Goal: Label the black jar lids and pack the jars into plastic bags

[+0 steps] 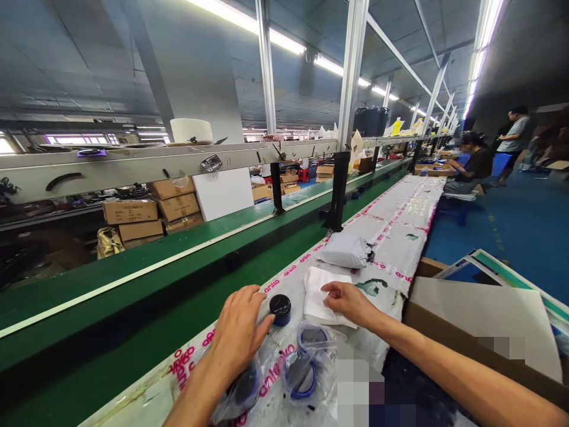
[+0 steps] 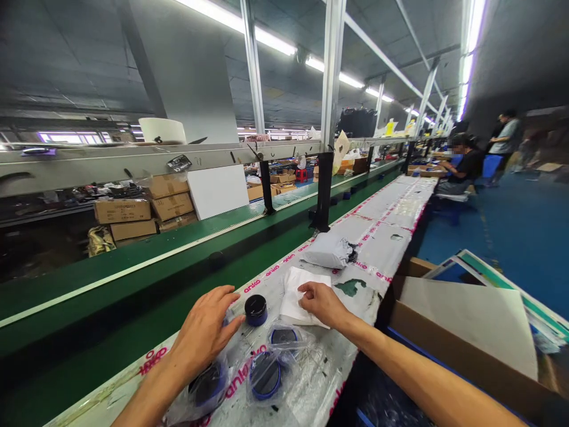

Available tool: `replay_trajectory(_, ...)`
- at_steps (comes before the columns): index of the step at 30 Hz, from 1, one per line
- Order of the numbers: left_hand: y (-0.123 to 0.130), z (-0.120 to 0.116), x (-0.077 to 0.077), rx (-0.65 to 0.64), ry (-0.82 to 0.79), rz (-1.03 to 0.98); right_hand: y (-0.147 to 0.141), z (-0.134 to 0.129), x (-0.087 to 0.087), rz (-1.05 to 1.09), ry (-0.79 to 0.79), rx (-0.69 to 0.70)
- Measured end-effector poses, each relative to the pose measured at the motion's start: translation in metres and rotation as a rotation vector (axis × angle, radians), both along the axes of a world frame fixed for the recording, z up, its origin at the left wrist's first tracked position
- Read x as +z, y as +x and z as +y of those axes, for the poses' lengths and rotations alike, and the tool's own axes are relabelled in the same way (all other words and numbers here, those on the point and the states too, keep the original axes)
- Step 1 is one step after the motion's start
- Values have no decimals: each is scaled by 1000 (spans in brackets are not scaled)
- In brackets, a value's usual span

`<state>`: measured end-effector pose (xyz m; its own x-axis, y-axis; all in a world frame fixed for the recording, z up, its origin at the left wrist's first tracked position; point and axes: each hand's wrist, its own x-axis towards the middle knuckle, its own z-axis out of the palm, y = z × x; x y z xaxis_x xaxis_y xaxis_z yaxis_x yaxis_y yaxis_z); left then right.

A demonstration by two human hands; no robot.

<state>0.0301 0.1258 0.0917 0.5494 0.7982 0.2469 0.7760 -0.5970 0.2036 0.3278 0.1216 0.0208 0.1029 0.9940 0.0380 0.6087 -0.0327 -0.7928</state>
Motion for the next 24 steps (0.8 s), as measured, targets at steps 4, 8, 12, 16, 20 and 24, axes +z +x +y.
replay_trajectory(4, 50, -9, 6, -139, 15, 28, 1, 0, 1, 75, -12, 37)
replay_trajectory(8, 97, -10, 1, -273, -51, 65, 2, -3, 6, 167, -46, 65)
replay_trajectory(12, 110, -4, -12, -276, -146, 90, 6, -7, 12, 303, -142, 62)
replay_trajectory(16, 108, -2, -16, -240, -206, 111, 9, -11, 17, 440, -143, 36)
replay_trajectory(20, 112, -4, -17, -217, -236, 126, 10, -16, 26, 554, -81, 20)
replay_trajectory(24, 118, -5, -21, -255, -255, 98, 14, -20, 43, 698, -39, 20)
